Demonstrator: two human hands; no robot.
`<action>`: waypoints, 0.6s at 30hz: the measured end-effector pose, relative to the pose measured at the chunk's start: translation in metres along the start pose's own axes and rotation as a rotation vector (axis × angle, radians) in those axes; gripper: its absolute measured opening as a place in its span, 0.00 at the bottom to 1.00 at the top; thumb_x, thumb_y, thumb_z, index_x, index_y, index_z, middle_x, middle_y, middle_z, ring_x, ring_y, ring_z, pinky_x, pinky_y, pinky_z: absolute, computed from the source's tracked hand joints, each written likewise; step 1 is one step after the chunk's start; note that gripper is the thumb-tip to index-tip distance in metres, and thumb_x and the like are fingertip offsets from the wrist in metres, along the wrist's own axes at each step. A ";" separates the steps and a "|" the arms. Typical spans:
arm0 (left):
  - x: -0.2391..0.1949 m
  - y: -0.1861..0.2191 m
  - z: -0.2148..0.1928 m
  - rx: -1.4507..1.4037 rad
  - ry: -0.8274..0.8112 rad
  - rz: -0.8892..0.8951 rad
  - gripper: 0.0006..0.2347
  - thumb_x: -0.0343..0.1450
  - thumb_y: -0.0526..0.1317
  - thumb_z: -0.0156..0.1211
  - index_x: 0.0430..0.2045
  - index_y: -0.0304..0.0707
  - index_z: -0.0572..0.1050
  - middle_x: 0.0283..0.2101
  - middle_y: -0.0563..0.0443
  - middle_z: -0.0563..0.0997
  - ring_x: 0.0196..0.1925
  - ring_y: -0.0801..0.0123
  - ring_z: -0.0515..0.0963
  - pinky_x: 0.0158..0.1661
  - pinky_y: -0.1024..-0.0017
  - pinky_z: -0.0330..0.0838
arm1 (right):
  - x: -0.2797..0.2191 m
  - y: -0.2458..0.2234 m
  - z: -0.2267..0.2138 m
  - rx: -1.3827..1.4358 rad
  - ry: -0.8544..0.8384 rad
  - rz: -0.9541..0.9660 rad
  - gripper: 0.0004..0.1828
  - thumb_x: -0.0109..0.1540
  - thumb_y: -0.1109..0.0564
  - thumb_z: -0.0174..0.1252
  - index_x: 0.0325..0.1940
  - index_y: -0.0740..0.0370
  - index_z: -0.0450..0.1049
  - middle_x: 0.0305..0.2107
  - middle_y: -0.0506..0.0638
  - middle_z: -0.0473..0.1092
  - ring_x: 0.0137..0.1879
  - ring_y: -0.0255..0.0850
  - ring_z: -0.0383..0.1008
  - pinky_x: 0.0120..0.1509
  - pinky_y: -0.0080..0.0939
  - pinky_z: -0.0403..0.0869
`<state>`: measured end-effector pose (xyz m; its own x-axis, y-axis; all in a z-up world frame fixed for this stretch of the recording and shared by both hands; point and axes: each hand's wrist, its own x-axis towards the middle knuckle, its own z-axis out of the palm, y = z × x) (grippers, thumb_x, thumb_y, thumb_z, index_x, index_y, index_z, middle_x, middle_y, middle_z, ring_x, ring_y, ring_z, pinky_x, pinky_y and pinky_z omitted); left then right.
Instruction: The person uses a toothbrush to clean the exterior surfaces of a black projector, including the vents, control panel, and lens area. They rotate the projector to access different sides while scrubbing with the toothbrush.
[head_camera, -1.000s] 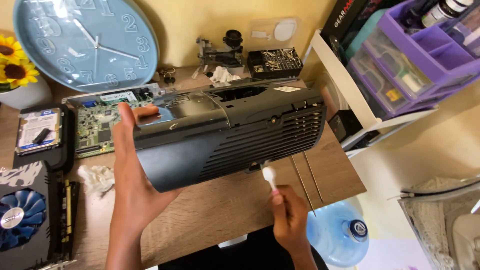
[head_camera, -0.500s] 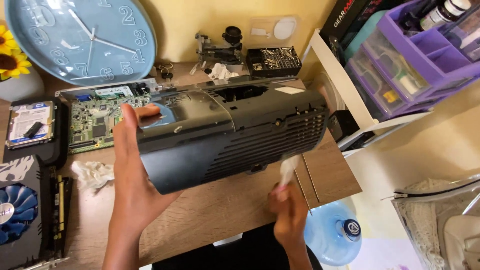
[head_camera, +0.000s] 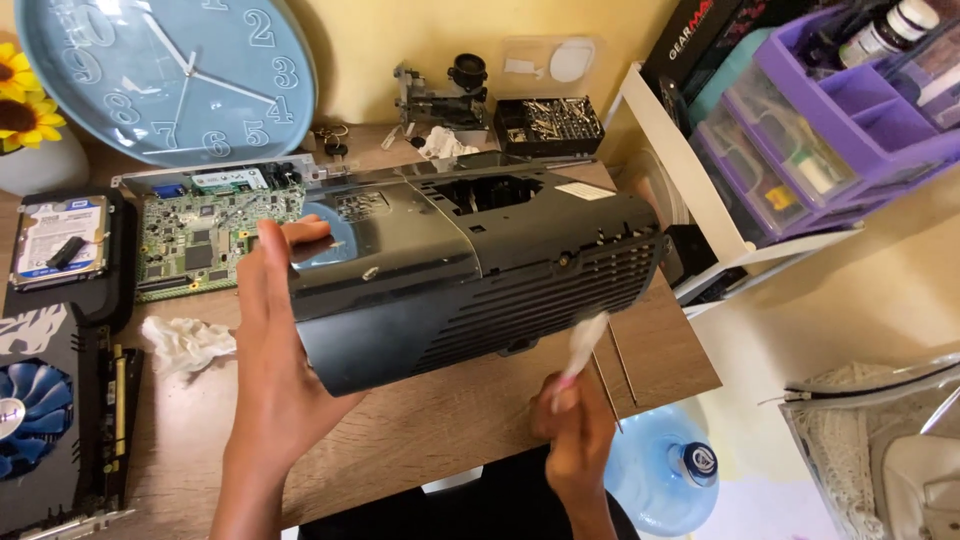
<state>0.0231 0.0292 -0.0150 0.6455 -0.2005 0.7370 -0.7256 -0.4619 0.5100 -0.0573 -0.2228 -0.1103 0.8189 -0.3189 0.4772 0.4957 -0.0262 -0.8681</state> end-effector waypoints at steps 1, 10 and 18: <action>-0.001 0.000 0.000 0.006 -0.003 0.001 0.53 0.69 0.44 0.74 0.78 0.53 0.30 0.69 0.28 0.61 0.73 0.43 0.67 0.65 0.53 0.68 | -0.004 0.000 -0.001 -0.064 -0.011 0.006 0.18 0.72 0.49 0.44 0.30 0.60 0.62 0.19 0.45 0.57 0.20 0.31 0.50 0.23 0.33 0.52; -0.010 -0.003 0.007 0.071 0.008 0.041 0.56 0.67 0.44 0.79 0.78 0.53 0.29 0.68 0.27 0.63 0.73 0.43 0.67 0.67 0.53 0.69 | -0.027 -0.005 0.009 -0.223 0.011 0.060 0.19 0.71 0.48 0.43 0.29 0.60 0.64 0.18 0.45 0.59 0.20 0.31 0.54 0.22 0.31 0.55; -0.012 -0.005 0.008 0.086 -0.003 0.068 0.53 0.69 0.39 0.77 0.78 0.48 0.31 0.70 0.29 0.62 0.75 0.41 0.66 0.68 0.55 0.67 | -0.053 -0.001 0.033 -0.324 -0.123 0.135 0.18 0.67 0.44 0.47 0.30 0.56 0.71 0.18 0.42 0.70 0.20 0.31 0.64 0.24 0.32 0.65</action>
<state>0.0203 0.0273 -0.0299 0.5963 -0.2365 0.7671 -0.7446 -0.5200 0.4186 -0.0920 -0.1748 -0.1300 0.9090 -0.2242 0.3513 0.2797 -0.2967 -0.9131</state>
